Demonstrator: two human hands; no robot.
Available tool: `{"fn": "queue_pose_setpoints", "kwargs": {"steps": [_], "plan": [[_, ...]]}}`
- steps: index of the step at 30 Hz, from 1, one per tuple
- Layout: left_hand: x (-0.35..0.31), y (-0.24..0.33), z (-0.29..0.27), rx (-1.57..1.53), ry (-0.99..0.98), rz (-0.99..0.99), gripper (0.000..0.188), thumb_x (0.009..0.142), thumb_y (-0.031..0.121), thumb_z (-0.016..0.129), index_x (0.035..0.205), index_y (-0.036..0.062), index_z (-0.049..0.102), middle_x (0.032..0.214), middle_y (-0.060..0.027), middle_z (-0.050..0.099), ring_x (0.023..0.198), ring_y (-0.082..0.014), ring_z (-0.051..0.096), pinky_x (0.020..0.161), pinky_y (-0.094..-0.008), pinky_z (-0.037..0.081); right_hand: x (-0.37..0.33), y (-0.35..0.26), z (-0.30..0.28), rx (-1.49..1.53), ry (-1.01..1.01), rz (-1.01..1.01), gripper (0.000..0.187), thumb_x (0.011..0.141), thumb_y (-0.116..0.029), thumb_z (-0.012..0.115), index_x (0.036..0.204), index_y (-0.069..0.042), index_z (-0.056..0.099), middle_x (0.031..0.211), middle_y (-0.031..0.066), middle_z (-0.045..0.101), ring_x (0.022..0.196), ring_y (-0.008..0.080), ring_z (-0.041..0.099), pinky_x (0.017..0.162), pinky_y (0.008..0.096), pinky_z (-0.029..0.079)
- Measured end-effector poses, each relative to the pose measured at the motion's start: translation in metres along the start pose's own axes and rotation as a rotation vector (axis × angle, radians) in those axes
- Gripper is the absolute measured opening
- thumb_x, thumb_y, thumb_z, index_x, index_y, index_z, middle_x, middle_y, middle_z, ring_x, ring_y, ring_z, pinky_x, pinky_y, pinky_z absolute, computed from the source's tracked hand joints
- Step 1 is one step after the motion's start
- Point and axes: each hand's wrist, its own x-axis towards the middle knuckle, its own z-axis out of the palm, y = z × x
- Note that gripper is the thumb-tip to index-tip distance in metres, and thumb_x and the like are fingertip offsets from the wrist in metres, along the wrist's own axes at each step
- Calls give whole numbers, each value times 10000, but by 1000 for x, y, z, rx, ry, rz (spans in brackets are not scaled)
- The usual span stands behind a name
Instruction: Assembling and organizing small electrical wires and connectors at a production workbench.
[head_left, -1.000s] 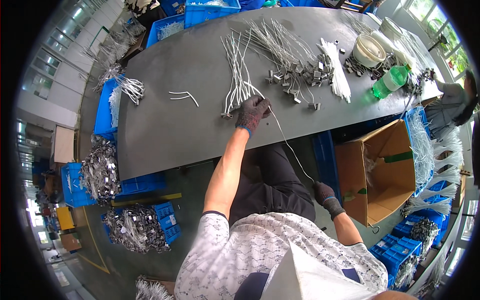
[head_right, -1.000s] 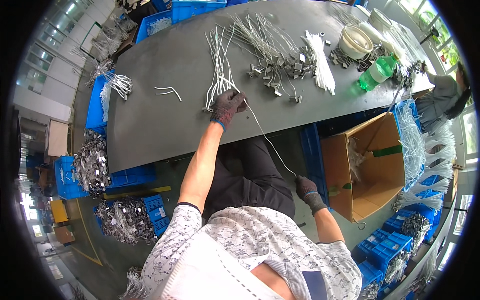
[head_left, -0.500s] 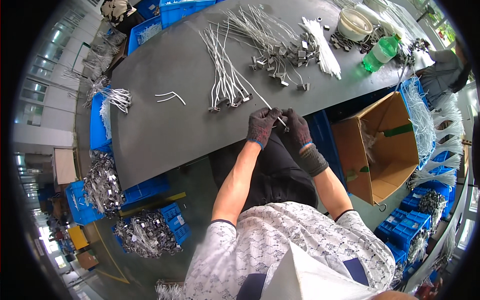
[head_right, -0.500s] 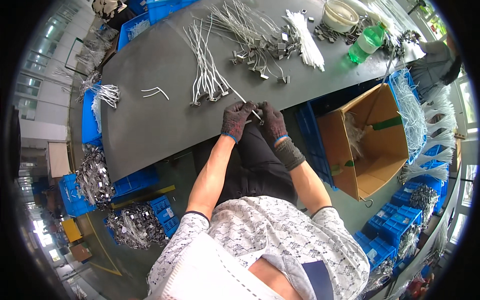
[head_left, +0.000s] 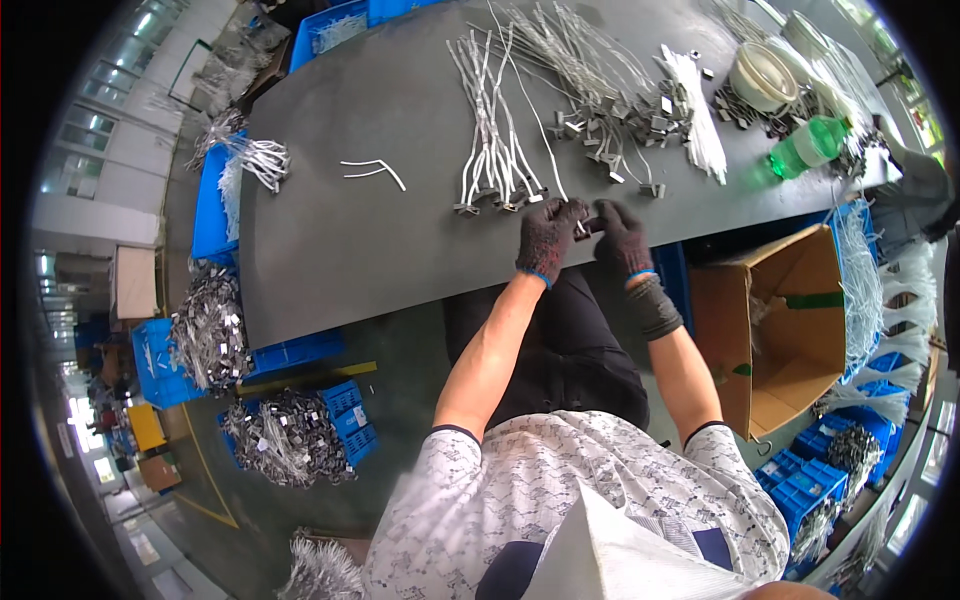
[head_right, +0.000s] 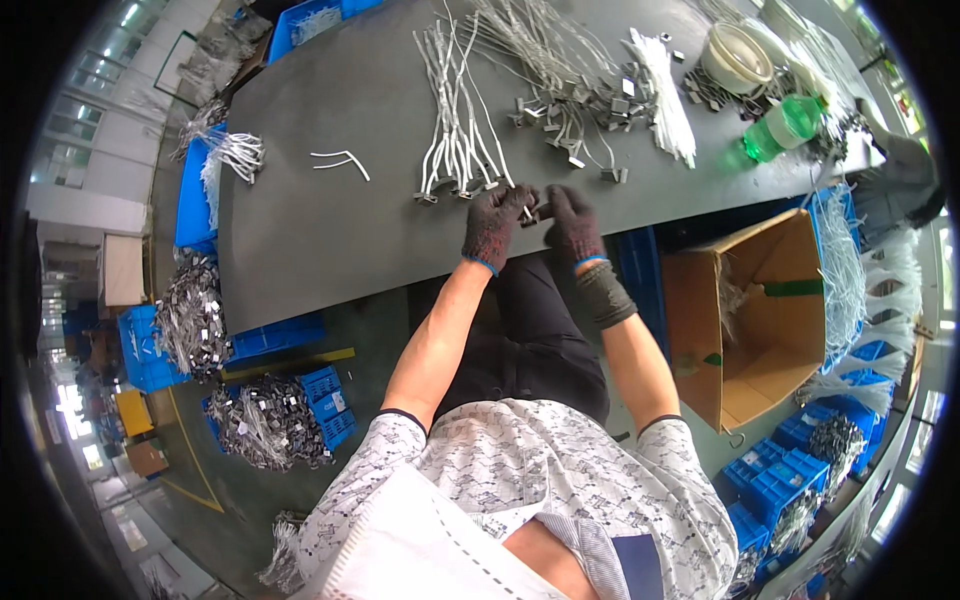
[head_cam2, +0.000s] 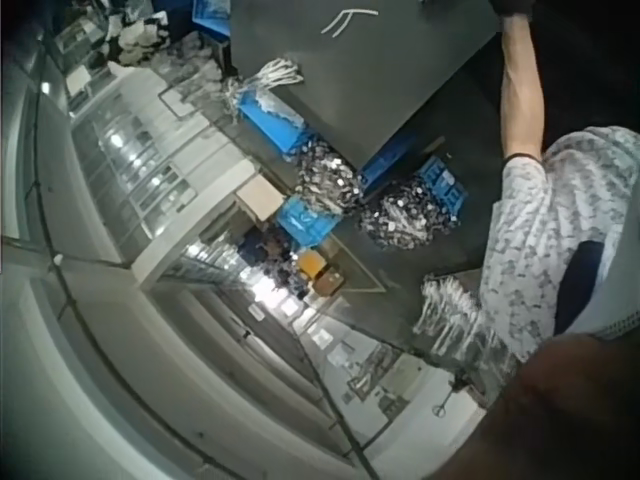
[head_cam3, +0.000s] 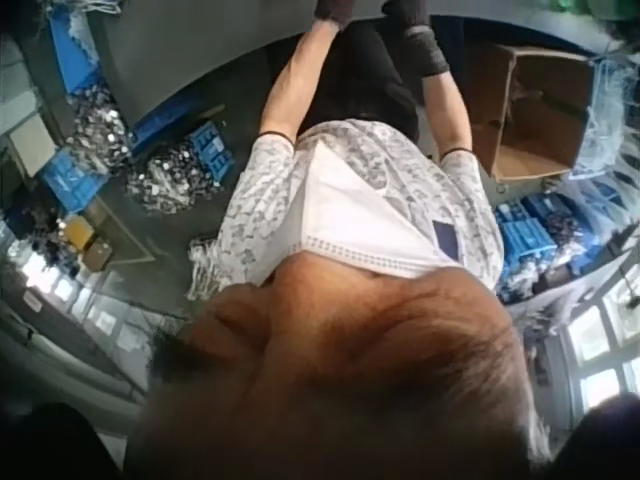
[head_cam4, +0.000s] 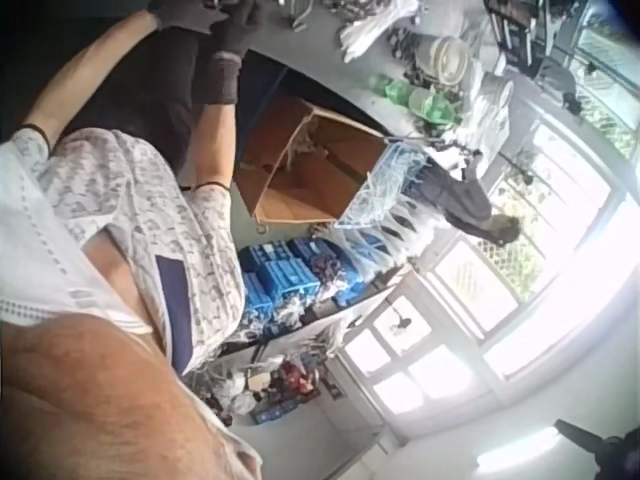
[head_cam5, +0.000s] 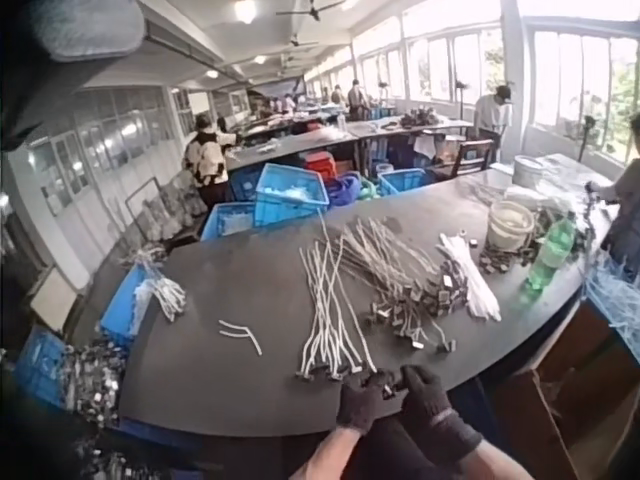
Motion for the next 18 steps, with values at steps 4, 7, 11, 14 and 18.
{"fn": "queue_pose_setpoints", "kwargs": {"steps": [4, 7, 11, 14, 18], "plan": [[48, 12, -67, 385, 168, 80, 411, 921, 391, 640, 878, -5, 738, 711, -47, 689, 676, -126, 625, 638, -313, 495, 32, -3, -44, -1025, 621, -403, 420, 951, -269, 592, 1353, -154, 551, 1269, 224, 647, 960, 425, 691, 836, 525, 549], [73, 8, -127, 862, 371, 230, 438, 932, 436, 569, 934, 19, 705, 836, -248, 657, 739, -373, 671, 689, -445, 503, 60, -7, -74, -1277, 737, -430, 358, 916, -255, 617, 1257, -146, 615, 1268, 228, 628, 1079, 430, 639, 855, 538, 536], [105, -3, -202, 1049, 669, 313, 318, 881, 309, 543, 913, 47, 721, 929, -223, 692, 874, -432, 671, 733, -499, 530, 74, -5, -100, -1379, 501, -377, 257, 890, -259, 643, 1078, -87, 675, 1060, 214, 652, 1028, 443, 608, 829, 548, 515], [129, -9, -256, 1118, 799, -23, 296, 833, 307, 574, 923, 64, 716, 963, -213, 703, 882, -432, 683, 678, -516, 533, 77, 4, -104, -1301, 465, -338, 242, 877, -265, 665, 1016, -68, 691, 995, 211, 671, 997, 441, 622, 810, 534, 518], [154, -26, -295, 1270, 831, -278, 253, 831, 332, 652, 948, 113, 702, 1017, -137, 728, 921, -369, 714, 715, -476, 571, 66, 16, -101, -570, 496, -230, 361, 963, -399, 647, 864, -52, 631, 704, 76, 629, 677, 242, 616, 593, 381, 476]]}}
